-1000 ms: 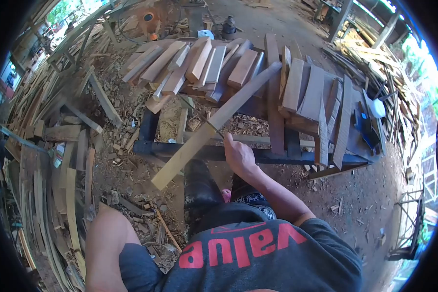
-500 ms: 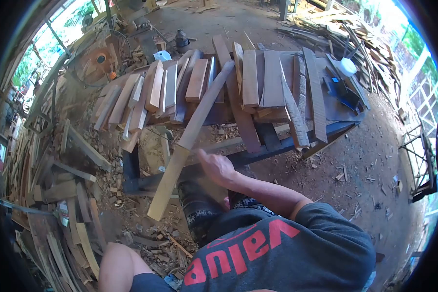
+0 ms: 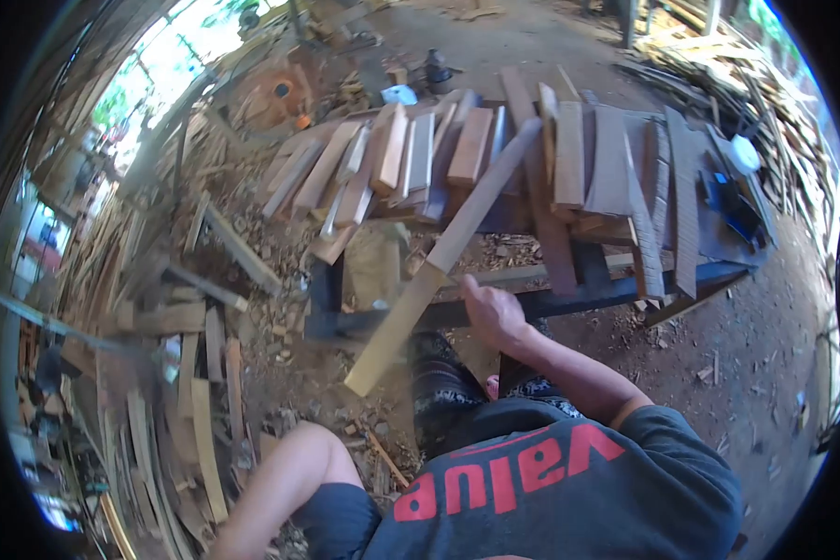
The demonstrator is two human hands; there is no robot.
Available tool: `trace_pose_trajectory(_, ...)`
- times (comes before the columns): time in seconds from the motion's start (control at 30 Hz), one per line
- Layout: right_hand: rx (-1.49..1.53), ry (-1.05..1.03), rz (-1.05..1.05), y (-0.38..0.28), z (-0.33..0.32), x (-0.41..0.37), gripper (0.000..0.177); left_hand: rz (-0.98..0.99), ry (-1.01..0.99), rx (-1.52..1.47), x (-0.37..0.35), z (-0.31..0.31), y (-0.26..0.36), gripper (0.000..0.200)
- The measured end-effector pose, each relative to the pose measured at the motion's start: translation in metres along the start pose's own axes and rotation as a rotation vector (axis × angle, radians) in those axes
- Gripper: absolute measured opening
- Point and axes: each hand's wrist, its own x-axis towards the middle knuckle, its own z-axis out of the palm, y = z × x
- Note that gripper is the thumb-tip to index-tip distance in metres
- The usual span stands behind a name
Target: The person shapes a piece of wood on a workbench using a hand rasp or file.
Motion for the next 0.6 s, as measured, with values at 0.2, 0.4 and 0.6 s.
trace_pose_trajectory(0.2, -0.047, 0.016, -0.022, 0.004, 0.008, 0.003, 0.012, -0.612, 0.063, -2.05, 0.004, 0.014, 0.005, 0.024)
trace_pose_trajectory(0.4, -0.053, 0.018, -0.011, 0.003, 0.005, 0.003, 0.01, -1.534, -0.092, -2.571, 0.005, 0.027, -0.021, 0.026)
trace_pose_trajectory(0.6, -0.015, 0.047, -0.014, 0.003, 0.006, 0.001, 0.01, -2.645, -0.311, -2.786, 0.001, 0.048, -0.077, 0.028)
